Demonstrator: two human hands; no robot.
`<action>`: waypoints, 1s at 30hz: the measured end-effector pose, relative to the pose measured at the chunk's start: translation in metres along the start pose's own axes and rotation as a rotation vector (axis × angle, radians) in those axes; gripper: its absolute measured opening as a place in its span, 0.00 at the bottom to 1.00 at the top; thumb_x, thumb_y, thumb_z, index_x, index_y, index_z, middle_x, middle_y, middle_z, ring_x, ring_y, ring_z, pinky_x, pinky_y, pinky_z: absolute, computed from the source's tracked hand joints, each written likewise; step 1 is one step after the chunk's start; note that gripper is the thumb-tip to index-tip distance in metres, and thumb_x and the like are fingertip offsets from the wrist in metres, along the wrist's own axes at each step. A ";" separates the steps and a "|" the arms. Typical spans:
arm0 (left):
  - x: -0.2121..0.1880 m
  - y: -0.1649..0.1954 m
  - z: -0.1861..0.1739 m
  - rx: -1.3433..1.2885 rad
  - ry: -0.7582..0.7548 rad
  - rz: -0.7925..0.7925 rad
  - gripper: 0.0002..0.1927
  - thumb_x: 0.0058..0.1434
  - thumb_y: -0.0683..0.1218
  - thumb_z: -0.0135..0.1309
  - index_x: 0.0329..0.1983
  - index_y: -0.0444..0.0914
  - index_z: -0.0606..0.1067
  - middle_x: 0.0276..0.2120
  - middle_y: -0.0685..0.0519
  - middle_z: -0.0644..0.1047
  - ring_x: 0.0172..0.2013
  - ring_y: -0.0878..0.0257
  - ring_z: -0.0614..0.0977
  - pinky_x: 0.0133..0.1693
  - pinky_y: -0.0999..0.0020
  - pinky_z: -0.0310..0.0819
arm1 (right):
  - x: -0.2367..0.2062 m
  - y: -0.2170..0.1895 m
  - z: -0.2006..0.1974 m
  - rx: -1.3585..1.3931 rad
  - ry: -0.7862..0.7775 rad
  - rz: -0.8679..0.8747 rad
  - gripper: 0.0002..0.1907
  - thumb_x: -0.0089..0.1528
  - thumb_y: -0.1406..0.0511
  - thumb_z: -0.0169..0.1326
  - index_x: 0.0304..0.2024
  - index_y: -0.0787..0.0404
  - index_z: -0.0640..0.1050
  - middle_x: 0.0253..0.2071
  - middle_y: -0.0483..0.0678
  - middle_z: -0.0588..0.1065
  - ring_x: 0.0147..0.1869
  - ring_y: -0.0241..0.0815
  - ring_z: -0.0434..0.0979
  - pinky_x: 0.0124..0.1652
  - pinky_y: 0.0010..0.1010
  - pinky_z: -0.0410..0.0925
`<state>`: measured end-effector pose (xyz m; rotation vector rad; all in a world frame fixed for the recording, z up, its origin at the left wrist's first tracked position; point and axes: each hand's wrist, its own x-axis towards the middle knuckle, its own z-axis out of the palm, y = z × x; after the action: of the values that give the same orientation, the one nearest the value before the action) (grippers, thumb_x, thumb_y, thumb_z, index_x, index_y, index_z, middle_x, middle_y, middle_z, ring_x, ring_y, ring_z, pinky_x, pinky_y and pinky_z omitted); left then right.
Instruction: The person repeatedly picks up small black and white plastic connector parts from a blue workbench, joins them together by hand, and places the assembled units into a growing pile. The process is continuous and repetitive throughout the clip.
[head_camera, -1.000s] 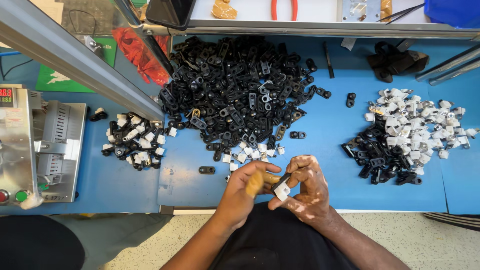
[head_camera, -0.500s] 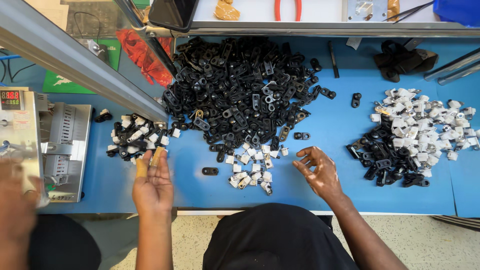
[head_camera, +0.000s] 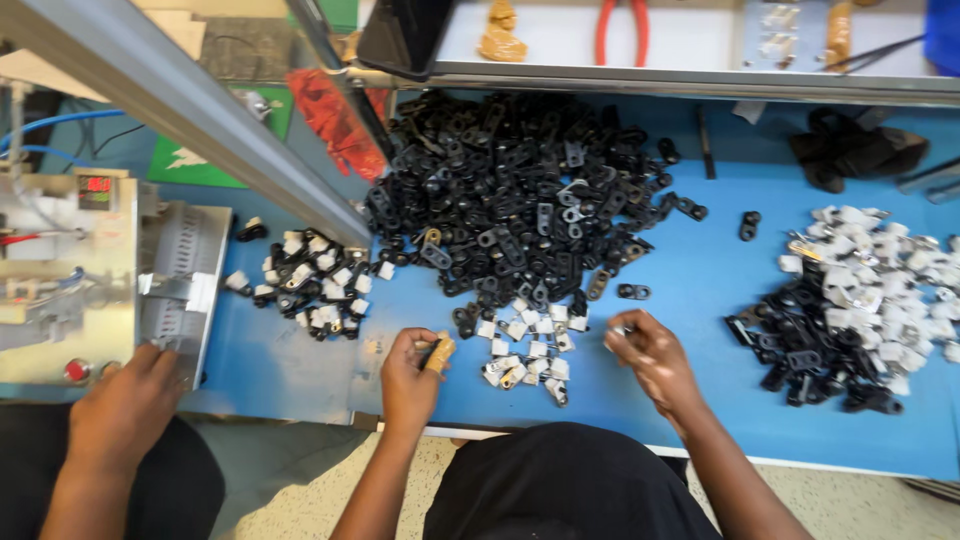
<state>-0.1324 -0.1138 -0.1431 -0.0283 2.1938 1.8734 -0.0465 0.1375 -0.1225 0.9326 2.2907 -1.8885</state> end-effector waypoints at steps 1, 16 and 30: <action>-0.001 -0.001 0.001 -0.186 -0.028 -0.085 0.14 0.44 0.33 0.42 0.35 0.36 0.68 0.30 0.48 0.73 0.24 0.63 0.74 0.25 0.74 0.67 | -0.004 -0.001 -0.002 0.096 -0.056 -0.017 0.13 0.48 0.65 0.51 0.33 0.63 0.68 0.22 0.48 0.68 0.27 0.38 0.65 0.28 0.27 0.61; -0.028 0.050 0.052 -0.660 -0.519 -0.324 0.08 0.51 0.36 0.43 0.36 0.34 0.64 0.34 0.49 0.71 0.38 0.63 0.73 0.36 0.71 0.69 | -0.051 -0.069 -0.003 -0.222 -0.107 -0.545 0.12 0.51 0.68 0.48 0.38 0.61 0.69 0.38 0.48 0.67 0.42 0.39 0.68 0.39 0.26 0.65; -0.045 0.077 0.065 -0.796 -0.584 -0.436 0.12 0.52 0.41 0.43 0.40 0.33 0.68 0.29 0.46 0.72 0.29 0.62 0.75 0.29 0.73 0.72 | -0.063 -0.072 0.001 -0.238 -0.035 -0.704 0.10 0.49 0.71 0.48 0.34 0.63 0.70 0.36 0.49 0.72 0.42 0.41 0.72 0.38 0.28 0.67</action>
<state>-0.0908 -0.0442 -0.0685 -0.0849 0.9037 2.0139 -0.0281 0.1035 -0.0349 0.0476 2.9855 -1.7025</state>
